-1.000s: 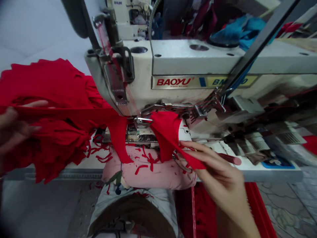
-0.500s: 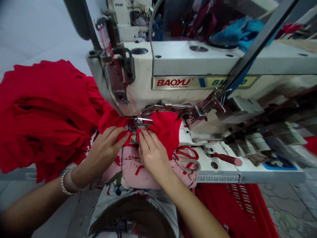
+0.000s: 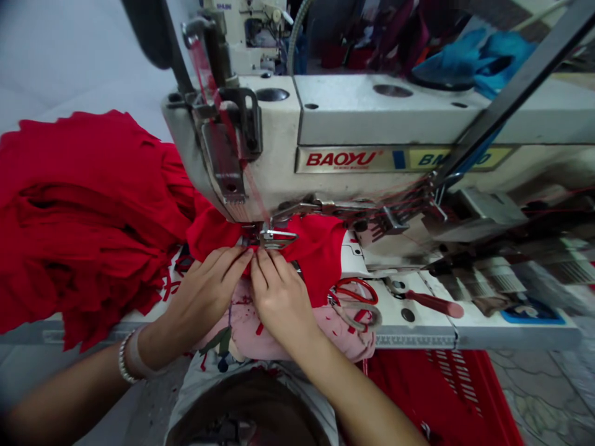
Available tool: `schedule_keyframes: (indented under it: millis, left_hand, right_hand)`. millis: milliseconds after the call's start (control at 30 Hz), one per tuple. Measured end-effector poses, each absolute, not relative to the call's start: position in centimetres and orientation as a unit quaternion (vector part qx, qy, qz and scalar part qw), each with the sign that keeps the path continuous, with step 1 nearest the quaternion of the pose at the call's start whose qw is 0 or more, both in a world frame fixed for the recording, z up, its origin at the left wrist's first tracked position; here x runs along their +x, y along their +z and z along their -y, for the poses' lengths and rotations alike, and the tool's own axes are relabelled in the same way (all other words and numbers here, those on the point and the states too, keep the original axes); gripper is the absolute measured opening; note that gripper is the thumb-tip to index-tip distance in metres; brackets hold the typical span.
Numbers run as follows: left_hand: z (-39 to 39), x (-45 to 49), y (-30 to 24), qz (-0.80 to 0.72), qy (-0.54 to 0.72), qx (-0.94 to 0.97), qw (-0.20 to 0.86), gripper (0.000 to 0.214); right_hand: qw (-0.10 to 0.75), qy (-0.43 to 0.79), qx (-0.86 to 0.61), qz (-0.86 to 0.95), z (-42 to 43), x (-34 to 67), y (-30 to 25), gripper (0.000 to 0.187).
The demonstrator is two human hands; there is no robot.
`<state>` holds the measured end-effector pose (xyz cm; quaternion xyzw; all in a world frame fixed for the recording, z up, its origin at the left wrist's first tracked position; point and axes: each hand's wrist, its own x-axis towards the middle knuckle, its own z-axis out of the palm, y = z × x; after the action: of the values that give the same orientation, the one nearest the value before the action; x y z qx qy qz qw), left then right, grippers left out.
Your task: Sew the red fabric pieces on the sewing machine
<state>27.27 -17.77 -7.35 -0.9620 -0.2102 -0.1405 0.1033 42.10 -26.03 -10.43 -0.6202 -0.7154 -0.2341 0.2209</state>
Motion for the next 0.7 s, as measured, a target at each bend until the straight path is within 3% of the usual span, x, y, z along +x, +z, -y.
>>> schedule_keyframes:
  millis: [700]
  left_hand:
    - [16.7, 27.7, -8.0, 0.202, -0.127, -0.966, 0.105, 0.04]
  right_hand:
    - [0.24, -0.163, -0.636, 0.715, 24.8, 43.4, -10.0, 0.035]
